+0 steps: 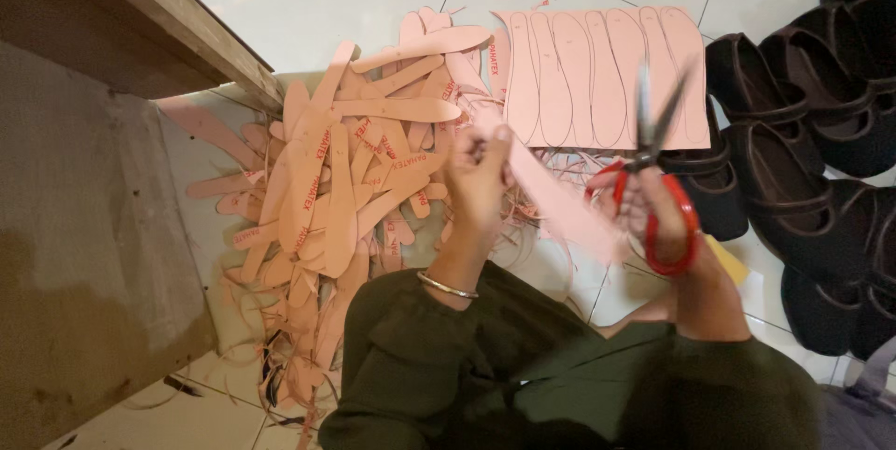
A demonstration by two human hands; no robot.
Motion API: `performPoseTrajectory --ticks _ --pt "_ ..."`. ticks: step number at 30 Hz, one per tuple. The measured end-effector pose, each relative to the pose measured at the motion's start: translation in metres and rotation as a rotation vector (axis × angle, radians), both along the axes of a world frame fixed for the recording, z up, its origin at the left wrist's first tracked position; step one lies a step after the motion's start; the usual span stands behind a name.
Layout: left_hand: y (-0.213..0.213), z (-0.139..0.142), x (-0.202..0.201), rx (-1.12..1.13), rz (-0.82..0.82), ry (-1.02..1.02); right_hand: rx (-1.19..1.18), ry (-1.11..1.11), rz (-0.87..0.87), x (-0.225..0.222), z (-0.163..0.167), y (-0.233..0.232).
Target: The person sits on the floor cutting insole shapes from a pink foam sheet using scissors, following drawn outlines. They trim the edges of each cut insole and place the finished pieces onto a growing pile of cut insoles beside them.
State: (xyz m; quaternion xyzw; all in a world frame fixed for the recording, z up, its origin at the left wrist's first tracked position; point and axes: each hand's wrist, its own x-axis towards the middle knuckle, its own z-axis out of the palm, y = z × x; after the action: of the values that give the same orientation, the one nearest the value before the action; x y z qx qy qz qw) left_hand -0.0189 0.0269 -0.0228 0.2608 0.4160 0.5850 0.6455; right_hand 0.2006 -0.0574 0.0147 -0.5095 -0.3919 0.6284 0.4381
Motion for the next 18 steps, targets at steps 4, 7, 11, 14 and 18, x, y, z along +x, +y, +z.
performPoseTrajectory --ticks 4,7,11,14,18 --pt "0.003 0.009 -0.007 -0.225 0.049 -0.192 -0.059 0.245 -0.199 0.024 0.003 0.002" --pt "0.002 0.008 -0.003 -0.185 -0.03 -0.224 -0.074 0.15 -0.349 0.033 -0.003 0.002" --pt "-0.006 -0.003 0.007 -0.108 -0.279 -0.244 0.003 0.202 -0.468 0.034 -0.016 0.005" --pt "-0.015 -0.014 0.01 -0.148 -0.583 -0.106 0.104 0.171 -0.504 0.031 -0.018 0.005" --pt "-0.027 -0.026 0.018 -0.005 -0.857 0.006 0.066 0.122 -0.453 0.024 -0.013 0.004"
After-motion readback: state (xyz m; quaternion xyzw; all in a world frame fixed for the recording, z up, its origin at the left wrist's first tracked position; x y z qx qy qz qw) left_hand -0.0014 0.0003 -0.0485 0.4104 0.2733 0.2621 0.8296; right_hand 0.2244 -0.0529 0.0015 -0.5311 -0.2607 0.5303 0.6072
